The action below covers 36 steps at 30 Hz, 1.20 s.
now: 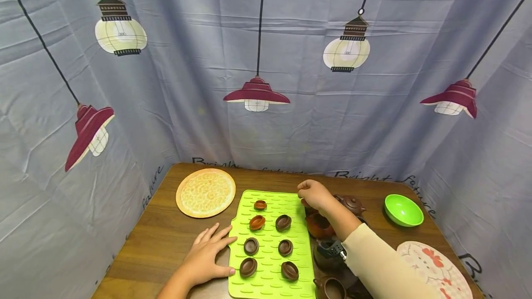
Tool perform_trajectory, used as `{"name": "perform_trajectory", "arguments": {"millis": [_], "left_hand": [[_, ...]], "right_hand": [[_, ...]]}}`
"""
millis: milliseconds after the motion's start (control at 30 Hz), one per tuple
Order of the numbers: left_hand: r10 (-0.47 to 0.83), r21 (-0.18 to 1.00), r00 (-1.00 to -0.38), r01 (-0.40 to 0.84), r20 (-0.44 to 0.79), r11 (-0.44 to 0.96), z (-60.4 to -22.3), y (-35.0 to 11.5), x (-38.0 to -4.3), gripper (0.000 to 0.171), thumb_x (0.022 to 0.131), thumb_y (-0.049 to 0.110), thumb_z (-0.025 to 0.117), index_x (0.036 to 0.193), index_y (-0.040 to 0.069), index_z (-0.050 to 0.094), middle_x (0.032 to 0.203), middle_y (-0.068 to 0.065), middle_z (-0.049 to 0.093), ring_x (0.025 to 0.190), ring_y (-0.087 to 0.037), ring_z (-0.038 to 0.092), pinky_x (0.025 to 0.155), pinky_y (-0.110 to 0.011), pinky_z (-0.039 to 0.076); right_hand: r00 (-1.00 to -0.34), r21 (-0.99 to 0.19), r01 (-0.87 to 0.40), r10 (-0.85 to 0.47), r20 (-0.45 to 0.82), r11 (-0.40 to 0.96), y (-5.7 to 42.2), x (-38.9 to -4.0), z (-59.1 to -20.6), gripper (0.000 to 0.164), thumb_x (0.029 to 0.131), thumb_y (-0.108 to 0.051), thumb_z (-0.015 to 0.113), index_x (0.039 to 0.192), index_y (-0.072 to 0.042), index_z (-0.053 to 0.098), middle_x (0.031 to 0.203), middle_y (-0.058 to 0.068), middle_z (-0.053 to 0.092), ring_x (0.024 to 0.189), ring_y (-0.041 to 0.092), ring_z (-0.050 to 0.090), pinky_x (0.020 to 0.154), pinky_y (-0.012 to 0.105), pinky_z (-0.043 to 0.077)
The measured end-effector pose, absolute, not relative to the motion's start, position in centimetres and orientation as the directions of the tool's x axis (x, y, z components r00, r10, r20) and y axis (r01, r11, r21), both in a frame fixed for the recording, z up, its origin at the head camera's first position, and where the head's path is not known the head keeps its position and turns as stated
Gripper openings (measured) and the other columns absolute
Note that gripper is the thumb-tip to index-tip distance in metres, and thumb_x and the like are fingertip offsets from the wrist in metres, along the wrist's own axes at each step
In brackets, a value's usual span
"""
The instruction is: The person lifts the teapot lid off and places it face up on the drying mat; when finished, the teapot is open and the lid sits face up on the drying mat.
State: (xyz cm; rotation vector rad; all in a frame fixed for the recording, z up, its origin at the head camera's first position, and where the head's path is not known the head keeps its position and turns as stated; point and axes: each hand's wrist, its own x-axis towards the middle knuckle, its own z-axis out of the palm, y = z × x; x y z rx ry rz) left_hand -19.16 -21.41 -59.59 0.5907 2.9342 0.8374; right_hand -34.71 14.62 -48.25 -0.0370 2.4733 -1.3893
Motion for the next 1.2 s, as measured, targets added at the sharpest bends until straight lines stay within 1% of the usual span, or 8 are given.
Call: {"name": "perform_trajectory", "arguments": {"millis": [133,267,400,600,700,867,967,1200], "left_hand": [[0.37,0.508,-0.926,0.357,0.078,0.784,-59.7,-21.5,-19.2,0.087,0.077,0.079,0.073,0.152,0.038,0.055,0.17,0.005,0.037,0.159,-0.041,0.022,0.123,-0.071,0.012],[0.37,0.505,-0.925,0.358,0.082,0.785,-59.9,-21.5,-19.3,0.088,0.077,0.08,0.072,0.152,0.038,0.055,0.169,0.004,0.037,0.159,-0.041,0.022,0.123,-0.071,0.013],[0.37,0.503,-0.926,0.357,0.078,0.787,-59.9,-21.5,-19.3,0.088,0.077,0.08,0.072,0.152,0.037,0.056,0.169,0.004,0.037,0.159,-0.042,0.022,0.122,-0.072,0.013],[0.37,0.511,-0.926,0.351,0.067,0.785,-59.7,-21.5,-19.2,0.087,0.078,0.079,0.073,0.152,0.037,0.055,0.169,0.004,0.037,0.159,-0.043,0.023,0.122,-0.073,0.013],[0.367,0.514,-0.927,0.35,0.071,0.783,-59.6,-21.5,-19.1,0.087,0.077,0.079,0.073,0.152,0.037,0.056,0.169,0.003,0.038,0.158,-0.043,0.023,0.122,-0.072,0.013],[0.365,0.52,-0.928,0.348,0.073,0.78,-59.8,-21.5,-19.1,0.088,0.077,0.079,0.074,0.151,0.036,0.056,0.169,0.003,0.038,0.158,-0.043,0.023,0.122,-0.073,0.013],[0.366,0.527,-0.928,0.346,0.07,0.776,-59.8,-21.5,-19.1,0.087,0.077,0.078,0.074,0.151,0.036,0.056,0.169,0.003,0.038,0.158,-0.044,0.023,0.122,-0.074,0.012],[0.368,0.524,-0.926,0.356,0.086,0.774,-59.8,-21.4,-19.1,0.087,0.077,0.077,0.075,0.151,0.036,0.057,0.168,0.002,0.039,0.158,-0.044,0.025,0.121,-0.074,0.014]], "right_hand": [[-0.968,-0.815,0.075,-0.155,-0.198,0.574,17.7,-35.3,-48.4,0.032,0.105,-0.016,0.056,0.134,-0.003,0.059,0.109,0.021,0.064,0.087,0.034,0.063,0.074,0.046,0.055],[-0.984,-0.796,0.054,-0.102,-0.144,0.603,20.7,-35.6,-48.8,0.034,0.102,-0.015,0.055,0.133,-0.002,0.058,0.11,0.021,0.064,0.089,0.033,0.065,0.071,0.04,0.055],[-0.991,-0.776,0.055,-0.064,-0.121,0.628,23.3,-35.5,-49.4,0.037,0.1,-0.012,0.054,0.134,0.002,0.056,0.11,0.019,0.064,0.09,0.031,0.065,0.071,0.035,0.055],[-0.993,-0.772,0.066,-0.039,-0.116,0.633,25.9,-35.2,-49.7,0.038,0.101,-0.01,0.053,0.136,0.004,0.054,0.113,0.019,0.062,0.089,0.028,0.063,0.072,0.034,0.054],[-0.995,-0.749,0.064,-0.018,-0.1,0.66,26.8,-35.2,-49.6,0.037,0.101,-0.011,0.053,0.135,0.004,0.055,0.118,0.022,0.062,0.088,0.027,0.063,0.072,0.034,0.053],[-0.996,-0.671,0.072,0.021,-0.083,0.738,28.2,-35.3,-49.8,0.04,0.098,-0.012,0.055,0.134,0.003,0.056,0.125,0.024,0.062,0.101,0.033,0.062,0.08,0.041,0.052],[-0.996,-0.642,0.083,0.041,-0.08,0.762,29.1,-35.4,-50.3,0.041,0.094,-0.012,0.058,0.133,0.004,0.057,0.121,0.023,0.063,0.105,0.036,0.06,0.084,0.046,0.051],[-0.996,-0.606,0.088,0.063,-0.062,0.791,29.9,-35.4,-51.0,0.032,0.093,-0.011,0.064,0.12,0.006,0.062,0.105,0.019,0.065,0.098,0.035,0.061,0.082,0.046,0.049]]}}
